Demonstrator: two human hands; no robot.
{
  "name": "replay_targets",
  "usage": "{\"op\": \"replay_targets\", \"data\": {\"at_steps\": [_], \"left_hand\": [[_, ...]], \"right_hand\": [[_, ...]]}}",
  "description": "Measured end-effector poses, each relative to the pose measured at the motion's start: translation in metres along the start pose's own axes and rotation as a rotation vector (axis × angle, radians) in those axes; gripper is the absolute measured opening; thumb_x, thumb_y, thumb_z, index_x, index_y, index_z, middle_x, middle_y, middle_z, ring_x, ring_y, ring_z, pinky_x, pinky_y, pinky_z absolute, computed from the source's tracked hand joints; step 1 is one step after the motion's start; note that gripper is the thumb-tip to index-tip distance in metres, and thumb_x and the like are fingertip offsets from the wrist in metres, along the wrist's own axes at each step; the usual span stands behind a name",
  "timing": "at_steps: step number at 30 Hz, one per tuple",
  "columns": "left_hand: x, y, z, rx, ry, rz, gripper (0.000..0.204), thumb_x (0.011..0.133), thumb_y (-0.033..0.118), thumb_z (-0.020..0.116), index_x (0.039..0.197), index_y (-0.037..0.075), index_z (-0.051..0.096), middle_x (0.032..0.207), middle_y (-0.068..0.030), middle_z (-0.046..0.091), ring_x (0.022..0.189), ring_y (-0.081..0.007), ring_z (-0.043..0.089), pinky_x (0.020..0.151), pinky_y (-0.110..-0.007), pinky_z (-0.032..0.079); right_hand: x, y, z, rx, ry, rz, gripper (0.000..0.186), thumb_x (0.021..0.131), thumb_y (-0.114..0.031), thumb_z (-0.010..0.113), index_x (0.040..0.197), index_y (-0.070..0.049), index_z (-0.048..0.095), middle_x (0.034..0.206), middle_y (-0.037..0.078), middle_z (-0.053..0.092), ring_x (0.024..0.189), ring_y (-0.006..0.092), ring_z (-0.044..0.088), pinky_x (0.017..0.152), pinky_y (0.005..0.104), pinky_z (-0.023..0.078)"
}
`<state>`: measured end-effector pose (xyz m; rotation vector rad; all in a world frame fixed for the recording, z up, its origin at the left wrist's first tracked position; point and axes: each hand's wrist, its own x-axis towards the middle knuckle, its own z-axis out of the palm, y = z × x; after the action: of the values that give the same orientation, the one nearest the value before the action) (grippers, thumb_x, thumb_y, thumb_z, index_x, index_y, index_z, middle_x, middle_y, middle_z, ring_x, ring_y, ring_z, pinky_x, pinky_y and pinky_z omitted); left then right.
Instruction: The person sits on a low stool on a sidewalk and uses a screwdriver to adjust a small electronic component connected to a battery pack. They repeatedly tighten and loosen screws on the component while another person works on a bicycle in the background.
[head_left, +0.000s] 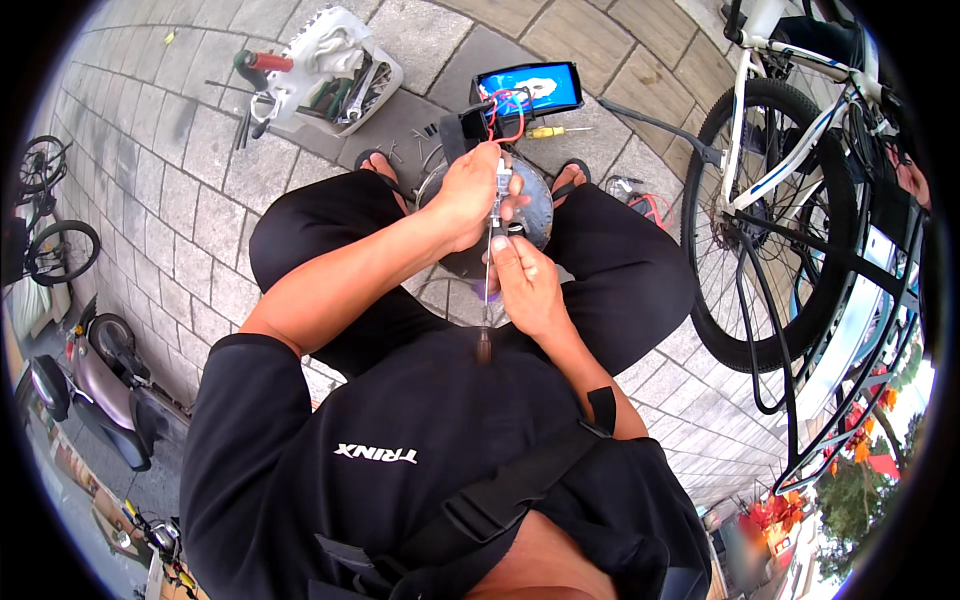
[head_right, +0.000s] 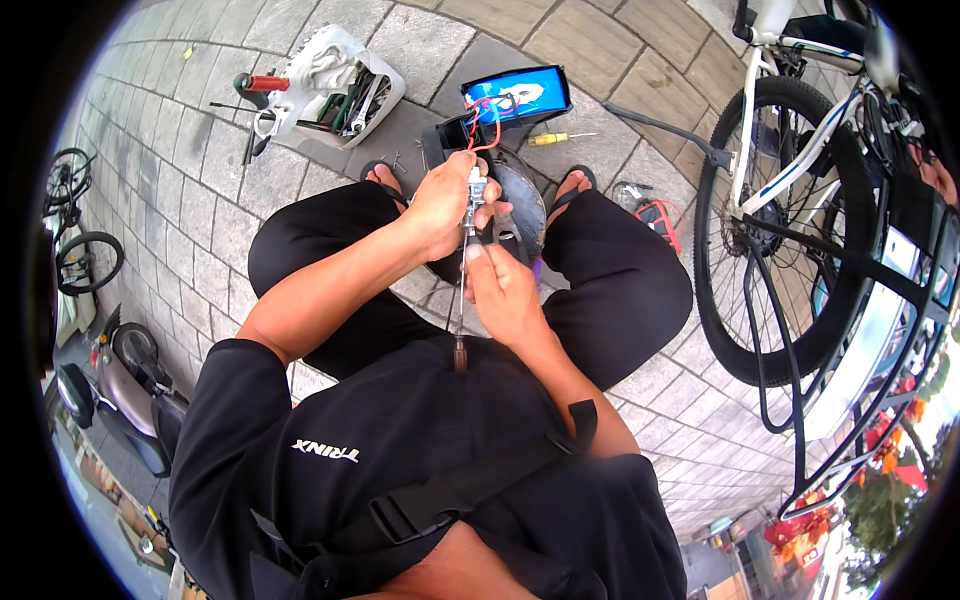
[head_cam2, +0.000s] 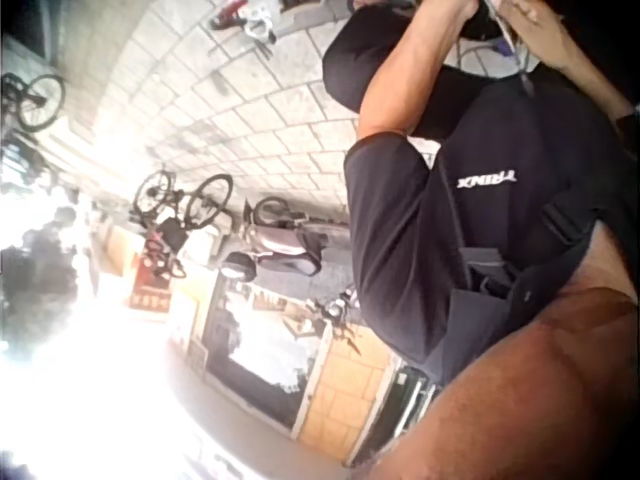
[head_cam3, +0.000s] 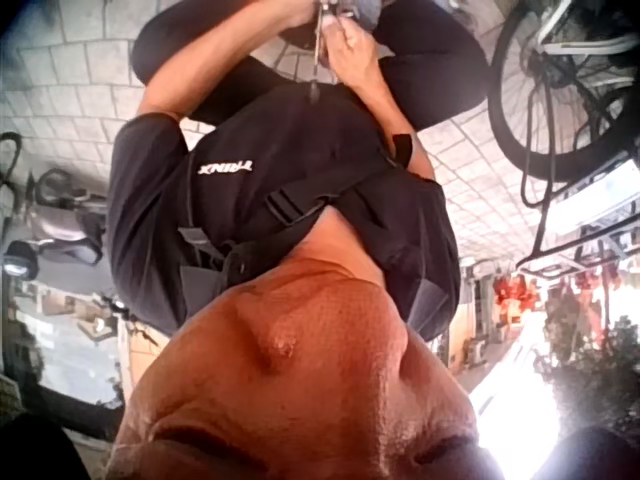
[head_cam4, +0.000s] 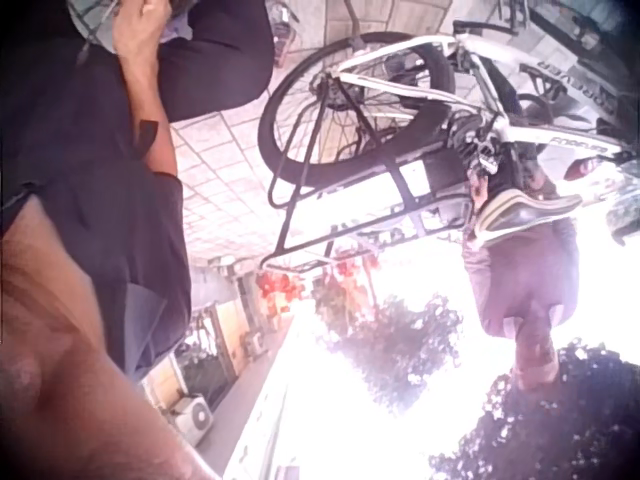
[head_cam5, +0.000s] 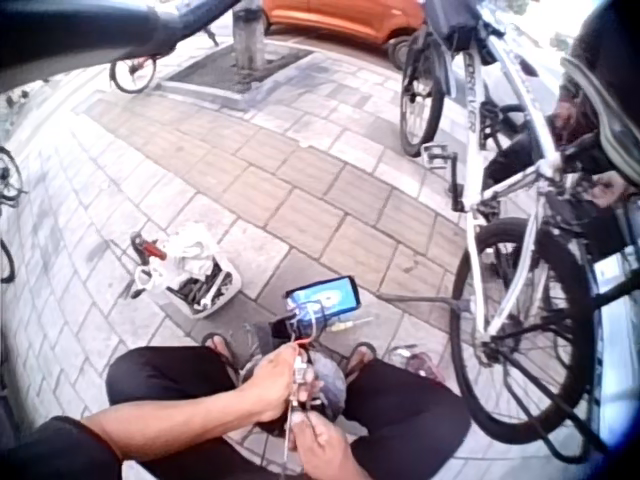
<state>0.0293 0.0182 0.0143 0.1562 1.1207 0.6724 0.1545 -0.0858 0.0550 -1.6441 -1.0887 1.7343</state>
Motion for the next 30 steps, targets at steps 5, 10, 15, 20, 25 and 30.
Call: {"op": "replay_targets", "data": {"at_steps": [5, 10, 15, 20, 25, 30], "left_hand": [[0.0, -0.003, -0.002, -0.031, 0.005, 0.017, 0.026, 0.105, 0.029, 0.038, 0.099, 0.006, 0.048, 0.073, -0.009, 0.059, 0.05, -0.0192, 0.049, 0.089, -0.044, 0.057], [-0.006, 0.007, 0.007, -0.174, 0.017, -0.053, 0.022, 0.102, 0.026, 0.039, 0.096, 0.007, 0.047, 0.07, -0.0081, 0.056, 0.049, -0.0185, 0.047, 0.091, -0.047, 0.057], [-0.005, 0.005, 0.01, -0.194, 0.048, -0.062, 0.02, 0.102, 0.025, 0.04, 0.095, 0.007, 0.046, 0.069, -0.0072, 0.055, 0.049, -0.0176, 0.045, 0.091, -0.047, 0.058], [-0.003, 0.001, 0.006, -0.166, 0.001, 0.016, 0.021, 0.102, 0.026, 0.039, 0.095, 0.007, 0.046, 0.069, -0.0069, 0.055, 0.049, -0.0172, 0.045, 0.086, -0.045, 0.058], [0.0, -0.002, 0.002, -0.051, 0.01, 0.034, 0.022, 0.103, 0.026, 0.039, 0.098, 0.006, 0.047, 0.07, -0.0078, 0.056, 0.049, -0.0179, 0.046, 0.079, -0.043, 0.058], [-0.005, 0.003, 0.005, -0.006, 0.022, 0.016, 0.023, 0.101, 0.025, 0.039, 0.1, 0.004, 0.048, 0.072, -0.0098, 0.056, 0.05, -0.0186, 0.047, 0.072, -0.041, 0.055]], "right_hand": [[0.002, 0.001, 0.004, -0.349, 0.155, -0.297, 0.029, 0.107, -0.022, 0.055, 0.091, 0.002, 0.058, 0.077, 0.018, 0.057, 0.067, 0.0335, 0.057, 0.064, 0.0429, 0.047], [0.005, -0.001, -0.004, 0.052, 0.029, -0.035, 0.027, 0.106, -0.019, 0.057, 0.092, 0.003, 0.061, 0.078, 0.016, 0.058, 0.068, 0.0265, 0.058, 0.064, 0.0414, 0.047], [0.008, 0.012, -0.007, 0.244, 0.01, 0.058, 0.026, 0.106, -0.02, 0.056, 0.093, 0.002, 0.064, 0.072, 0.009, 0.059, 0.063, 0.0156, 0.055, 0.06, 0.0342, 0.045], [0.005, -0.002, -0.003, -0.237, 0.186, -0.334, 0.03, 0.108, -0.024, 0.054, 0.094, -0.001, 0.067, 0.067, 0.0, 0.056, 0.063, 0.0069, 0.052, 0.059, 0.0268, 0.042], [0.009, 0.025, -0.004, 0.352, -0.081, 0.081, 0.036, 0.11, -0.026, 0.05, 0.098, 0.003, 0.066, 0.076, 0.001, 0.057, 0.068, 0.0085, 0.05, 0.061, 0.027, 0.042], [0.005, 0.011, -0.001, 0.022, 0.034, -0.128, 0.029, 0.109, -0.023, 0.053, 0.098, 0.001, 0.064, 0.076, 0.004, 0.055, 0.068, 0.0112, 0.049, 0.065, 0.0301, 0.044]]}}
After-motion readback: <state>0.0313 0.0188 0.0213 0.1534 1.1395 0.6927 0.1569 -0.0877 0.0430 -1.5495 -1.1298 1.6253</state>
